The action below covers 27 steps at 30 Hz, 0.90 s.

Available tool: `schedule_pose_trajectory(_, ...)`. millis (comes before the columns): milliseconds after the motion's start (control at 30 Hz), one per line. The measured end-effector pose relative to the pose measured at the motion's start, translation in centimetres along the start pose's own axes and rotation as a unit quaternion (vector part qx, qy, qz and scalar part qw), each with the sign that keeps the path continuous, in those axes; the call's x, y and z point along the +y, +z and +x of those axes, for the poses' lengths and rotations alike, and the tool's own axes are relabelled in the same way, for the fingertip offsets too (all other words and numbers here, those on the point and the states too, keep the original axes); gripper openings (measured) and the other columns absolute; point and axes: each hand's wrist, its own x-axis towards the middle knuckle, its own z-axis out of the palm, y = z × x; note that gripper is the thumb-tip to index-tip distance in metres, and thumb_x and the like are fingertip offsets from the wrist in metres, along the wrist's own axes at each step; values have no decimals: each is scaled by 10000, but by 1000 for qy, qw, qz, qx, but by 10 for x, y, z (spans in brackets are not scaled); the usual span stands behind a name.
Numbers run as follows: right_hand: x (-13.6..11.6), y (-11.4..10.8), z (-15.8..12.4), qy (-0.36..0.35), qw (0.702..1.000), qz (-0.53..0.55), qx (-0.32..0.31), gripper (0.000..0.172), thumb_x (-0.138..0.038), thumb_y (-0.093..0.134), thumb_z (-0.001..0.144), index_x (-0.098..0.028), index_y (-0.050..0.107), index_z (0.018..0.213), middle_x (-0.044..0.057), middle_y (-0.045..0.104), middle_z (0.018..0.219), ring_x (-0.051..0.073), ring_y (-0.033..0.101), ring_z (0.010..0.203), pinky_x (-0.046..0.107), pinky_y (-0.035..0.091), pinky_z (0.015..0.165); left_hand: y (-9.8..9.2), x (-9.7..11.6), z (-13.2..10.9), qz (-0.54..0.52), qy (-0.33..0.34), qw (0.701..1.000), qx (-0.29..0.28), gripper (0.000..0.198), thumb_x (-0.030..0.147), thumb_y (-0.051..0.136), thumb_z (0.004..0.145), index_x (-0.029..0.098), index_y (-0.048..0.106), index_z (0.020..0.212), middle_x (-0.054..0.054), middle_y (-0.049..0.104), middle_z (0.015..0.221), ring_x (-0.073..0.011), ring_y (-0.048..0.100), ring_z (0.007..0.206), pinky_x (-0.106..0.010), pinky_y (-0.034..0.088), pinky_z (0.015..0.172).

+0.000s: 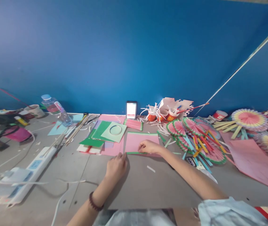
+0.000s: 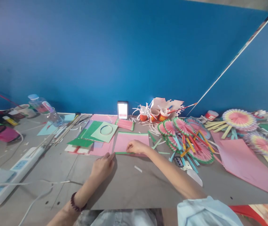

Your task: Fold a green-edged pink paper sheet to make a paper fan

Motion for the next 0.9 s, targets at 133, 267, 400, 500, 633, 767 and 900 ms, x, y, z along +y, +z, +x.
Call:
schedule_pose_trajectory(133,8,5,-6,-11,999,-5,34,104,-190,655,736,-146,711,811,11,688,723,116,582,637,201,420,589,1,0,0,5,6,1000,7,424,125,449,884,203,597,1273,-97,661,946,-211,661,740,-291,428,573)
schedule_pose_trajectory(267,14,11,-7,-10,998,-21,52,99,-164,635,738,-147,708,803,0,664,663,111,562,579,203,397,555,0,0,-1,7,5,1000,1,421,127,446,886,203,593,1272,-98,660,944,-213,660,739,-294,411,571)
schedule_pose_trajectory(400,19,14,-3,-13,997,-39,66,92,-156,642,729,-152,712,789,0,670,669,110,567,587,197,388,544,-1,0,-1,11,1,1000,-2,432,126,436,888,212,587,1283,-88,660,942,-210,660,739,-291,395,564)
schedule_pose_trajectory(500,20,16,-2,-16,996,-53,73,99,-145,639,728,-152,718,788,5,683,687,111,574,597,195,386,549,-1,0,0,11,1,1000,-1,423,127,438,890,216,594,1273,-85,662,942,-210,661,737,-293,393,560)
schedule_pose_trajectory(633,15,16,-4,-17,994,-71,82,112,-126,631,723,-151,726,779,15,700,705,117,592,613,198,391,565,-2,-1,-1,7,5,1000,10,416,119,448,883,213,600,1258,-82,662,938,-208,662,734,-295,406,562)
schedule_pose_trajectory(767,9,16,-7,-17,993,-84,83,130,-100,625,720,-150,730,777,18,709,724,117,602,624,196,399,581,-2,-1,-2,8,5,1000,8,429,117,454,877,219,595,1269,-80,666,941,-211,663,733,-298,418,567)
schedule_pose_trajectory(900,4,15,-11,-14,992,-93,82,133,-92,626,727,-147,732,786,22,712,732,116,604,628,194,402,585,-3,0,-1,9,1,1000,5,433,114,449,877,223,599,1268,-84,665,944,-209,661,728,-296,424,566)
